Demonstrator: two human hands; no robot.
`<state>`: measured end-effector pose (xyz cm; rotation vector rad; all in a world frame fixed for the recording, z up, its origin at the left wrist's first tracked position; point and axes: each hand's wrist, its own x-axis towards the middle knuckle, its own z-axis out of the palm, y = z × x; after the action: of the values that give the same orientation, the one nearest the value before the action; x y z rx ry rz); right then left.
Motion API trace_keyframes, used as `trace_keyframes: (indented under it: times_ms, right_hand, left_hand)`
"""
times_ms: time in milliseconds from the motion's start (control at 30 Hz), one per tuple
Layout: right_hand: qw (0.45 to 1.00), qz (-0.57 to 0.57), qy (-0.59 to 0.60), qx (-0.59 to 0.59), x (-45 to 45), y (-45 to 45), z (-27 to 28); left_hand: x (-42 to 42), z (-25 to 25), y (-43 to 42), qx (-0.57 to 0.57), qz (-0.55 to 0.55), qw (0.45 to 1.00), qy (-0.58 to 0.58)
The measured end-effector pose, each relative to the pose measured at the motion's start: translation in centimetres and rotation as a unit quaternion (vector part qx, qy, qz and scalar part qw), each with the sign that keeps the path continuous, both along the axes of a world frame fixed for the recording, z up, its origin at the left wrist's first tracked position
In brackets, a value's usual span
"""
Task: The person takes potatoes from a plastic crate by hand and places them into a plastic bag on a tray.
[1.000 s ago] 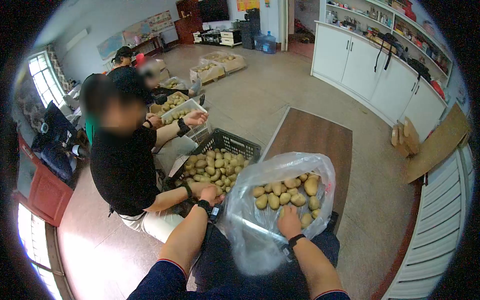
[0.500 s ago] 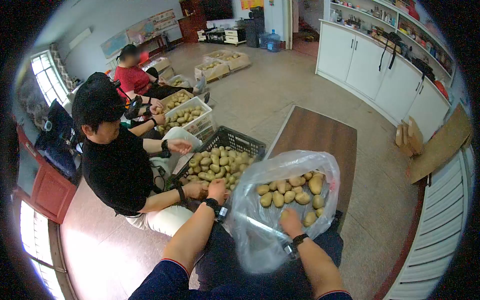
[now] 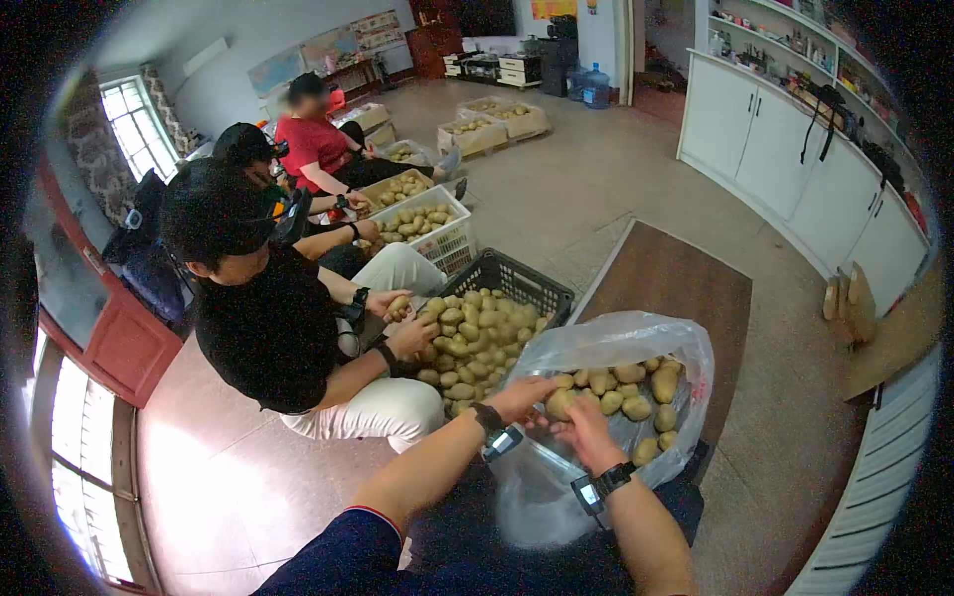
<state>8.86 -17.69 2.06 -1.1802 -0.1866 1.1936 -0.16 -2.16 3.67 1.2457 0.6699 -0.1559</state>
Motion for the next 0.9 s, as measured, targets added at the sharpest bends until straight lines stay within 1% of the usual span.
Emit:
trace_keyframes:
  times_ms: [33, 67, 100, 133, 200, 233, 267, 300, 333, 367, 400, 433, 467, 500, 533, 567, 600, 667, 700, 733, 767, 800, 833, 867, 900]
  right_hand:
    - [0.998, 0.023, -0.049, -0.035, -0.3, 0.2, 0.2]
    - [0.998, 0.023, -0.048, -0.036, -0.4, 0.3, -0.1]
    - [0.992, 0.037, -0.113, -0.049, -0.4, 0.3, -0.6]
    - [0.981, 0.048, -0.181, -0.060, 0.0, 0.5, -0.9]
    - [0.985, 0.013, -0.166, -0.055, 0.2, 0.4, -1.7]
    - [0.988, -0.014, -0.146, -0.050, 0.4, -0.2, -2.4]
    - [0.988, -0.025, -0.145, -0.056, 1.3, -0.3, -4.3]
    - [0.959, -0.038, -0.263, -0.097, 2.6, -0.3, -6.9]
    - [0.916, -0.046, -0.375, -0.137, 3.2, -1.1, -8.5]
    - [0.915, -0.048, -0.374, -0.139, 3.7, -2.0, -8.5]
    - [0.863, -0.083, -0.461, -0.188, 4.1, -2.8, -8.3]
    - [0.799, -0.116, -0.541, -0.235, 4.3, -3.7, -8.1]
    - [0.724, -0.147, -0.614, -0.277, 4.8, -4.4, -7.9]
    - [0.724, -0.147, -0.615, -0.276, 5.4, -5.1, -8.1]
    - [0.656, -0.182, -0.665, -0.307, 5.9, -6.0, -8.4]
    - [0.582, -0.214, -0.708, -0.338, 6.3, -6.8, -8.6]
    - [0.583, -0.213, -0.705, -0.343, 6.4, -7.5, -8.6]
    - [0.569, -0.218, -0.717, -0.339, 7.2, -8.5, -7.8]
    - [0.572, -0.219, -0.708, -0.351, 7.8, -8.6, -8.4]
    - [0.574, -0.216, -0.697, -0.371, 8.3, -8.8, -9.6]
    - [0.614, -0.186, -0.659, -0.392, 8.5, -9.2, -10.0]
    - [0.652, -0.160, -0.617, -0.410, 8.6, -9.2, -10.1]
    - [0.647, -0.177, -0.610, -0.421, 8.1, -8.8, -9.5]
    - [0.643, -0.195, -0.605, -0.427, 7.4, -8.6, -8.9]
    - [0.641, -0.197, -0.601, -0.435, 7.1, -8.8, -9.0]
  left_hand:
    - [-0.3, 0.1, 0.1, 0.000, 0.003, 1.000, 0.002]
    - [-0.3, -0.1, 0.2, -0.048, -0.014, 0.999, -0.008]
    - [-0.1, -0.2, 0.0, -0.096, -0.033, 0.995, -0.019]
    - [0.0, -0.4, 0.3, -0.096, -0.039, 0.994, -0.021]
    - [0.1, -2.2, 1.1, -0.111, -0.074, 0.989, -0.068]
    - [0.3, -3.1, 1.6, -0.113, -0.079, 0.988, -0.065]
    - [-0.2, -1.4, 1.3, -0.102, -0.052, 0.992, -0.051]
    - [-0.1, -1.8, 1.8, -0.108, -0.035, 0.992, -0.061]
    - [-0.1, -2.8, 2.1, -0.114, -0.016, 0.991, -0.070]
    - [0.0, -3.7, 2.6, -0.115, -0.019, 0.991, -0.069]
    - [0.0, -4.2, 3.2, -0.102, 0.028, 0.989, -0.099]
    - [-0.3, -4.8, 3.6, -0.089, 0.075, 0.985, -0.128]
    - [-0.5, -4.4, 3.9, -0.089, 0.077, 0.985, -0.129]
    - [-0.7, -3.9, 4.2, -0.105, 0.133, 0.978, -0.120]
    - [-0.9, -3.4, 4.5, -0.121, 0.188, 0.968, -0.111]
    - [-0.9, -4.7, 5.4, -0.097, 0.214, 0.965, -0.116]
    - [-1.1, -6.0, 6.1, -0.099, 0.211, 0.966, -0.111]
    - [-1.4, -8.6, 7.8, 0.064, 0.272, 0.945, -0.169]
    - [-1.8, -12.0, 10.3, 0.280, 0.182, 0.928, -0.167]
    - [-2.4, -14.6, 12.5, 0.471, 0.099, 0.865, -0.144]
    - [-3.2, -16.9, 13.7, 0.574, 0.054, 0.808, -0.120]
    - [-3.6, -20.0, 15.2, 0.588, 0.053, 0.800, -0.111]
    - [-3.2, -16.5, 13.3, 0.237, 0.215, 0.939, -0.125]
    - [-3.6, -11.4, 11.6, -0.147, 0.348, 0.920, -0.104]
    - [-3.8, -10.3, 10.9, -0.132, 0.357, 0.920, -0.096]
